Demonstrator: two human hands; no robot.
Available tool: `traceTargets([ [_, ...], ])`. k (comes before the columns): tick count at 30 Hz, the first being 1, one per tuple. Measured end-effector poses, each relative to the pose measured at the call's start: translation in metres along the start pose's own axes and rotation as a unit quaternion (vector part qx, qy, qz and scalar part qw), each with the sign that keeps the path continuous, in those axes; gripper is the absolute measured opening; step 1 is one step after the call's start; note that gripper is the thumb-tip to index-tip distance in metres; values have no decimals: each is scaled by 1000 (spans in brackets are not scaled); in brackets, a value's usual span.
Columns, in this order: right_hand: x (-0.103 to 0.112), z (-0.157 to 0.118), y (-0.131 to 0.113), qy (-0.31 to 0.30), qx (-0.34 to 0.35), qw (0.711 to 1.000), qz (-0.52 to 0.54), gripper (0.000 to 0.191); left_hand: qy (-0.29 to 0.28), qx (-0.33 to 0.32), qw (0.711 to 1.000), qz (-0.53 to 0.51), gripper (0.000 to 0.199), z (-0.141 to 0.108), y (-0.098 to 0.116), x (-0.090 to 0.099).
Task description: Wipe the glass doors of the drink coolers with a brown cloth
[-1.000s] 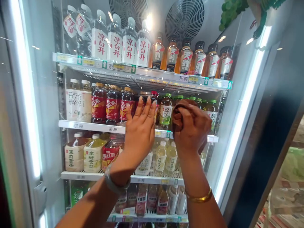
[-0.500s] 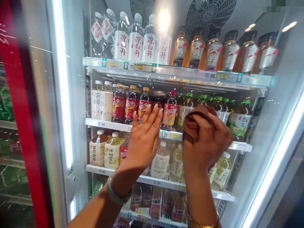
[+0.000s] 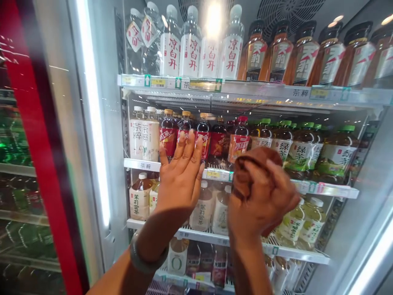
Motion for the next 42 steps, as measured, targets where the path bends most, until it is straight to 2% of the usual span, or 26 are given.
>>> traceTargets([
  [3,-7,-20,-42,-68,50,996,25,34,-2,7,1000,-5,75,-1,-15,5],
  [5,-17,-12,-62,-92,100,989,60,32,-1,18,1000,-2,77,0,-28,11],
  [7,-26,10,-63,-83,106,988,72,31,12,38,999,4,78,2,-44,20],
  [9,-29,27,-50,-53,77,994,62,31,25,47,999,3,78,2,-59,26],
  [12,-21,16,-38,9,20,1000,11,33,26,38,999,-8,80,-1,-74,26],
  [14,-17,-8,-52,0,3,1000,-8,35,18,32,999,-5,83,-3,-78,23],
  [16,-20,-27,-81,-56,34,998,14,34,12,24,1000,-1,85,-5,-80,22],
  [19,-32,-20,-119,-115,92,987,61,30,-8,14,1000,-7,80,-8,-85,27],
  [21,-39,-1,-121,-111,85,987,76,30,-23,22,999,-10,75,-13,-94,33],
  [24,-38,8,-106,-43,50,996,62,31,-25,41,999,-8,69,-24,-113,43],
  [26,-31,-11,-106,2,13,1000,22,30,-23,42,999,-6,67,-31,-125,47],
  [27,-29,-24,-114,0,0,1000,8,29,-24,38,999,-5,67,-34,-130,48],
  [28,-29,-37,-127,-19,-7,1000,8,28,-26,32,999,-5,68,-36,-135,49],
  [30,-34,-53,-163,-83,51,994,55,24,-32,24,999,-16,72,-39,-143,49],
  [32,-43,-51,-188,-117,84,986,78,22,-27,34,999,-29,74,-41,-154,51],
  [34,-50,-37,-190,-111,78,987,82,26,-20,39,998,-34,74,-46,-166,54],
  [37,-46,-31,-170,-48,53,995,73,31,-18,25,999,-30,74,-58,-183,59],
  [39,-35,-49,-165,-14,22,999,47,30,-25,20,999,-28,75,-69,-192,61],
  [40,-30,-62,-169,-20,2,999,37,28,-30,19,999,-24,75,-74,-196,62],
  [42,-25,-88,-193,-44,4,997,58,21,-55,16,998,-11,73,-84,-201,62],
])
Point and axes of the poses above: each hand's wrist, its own z-axis towards the middle knuckle, its own x-axis out of the back of the hand, y = z × x, the point moved 4 cm from there along z, towards the middle knuckle, and after that the axes turned 5 degrees about x, right-handed, at the moved point
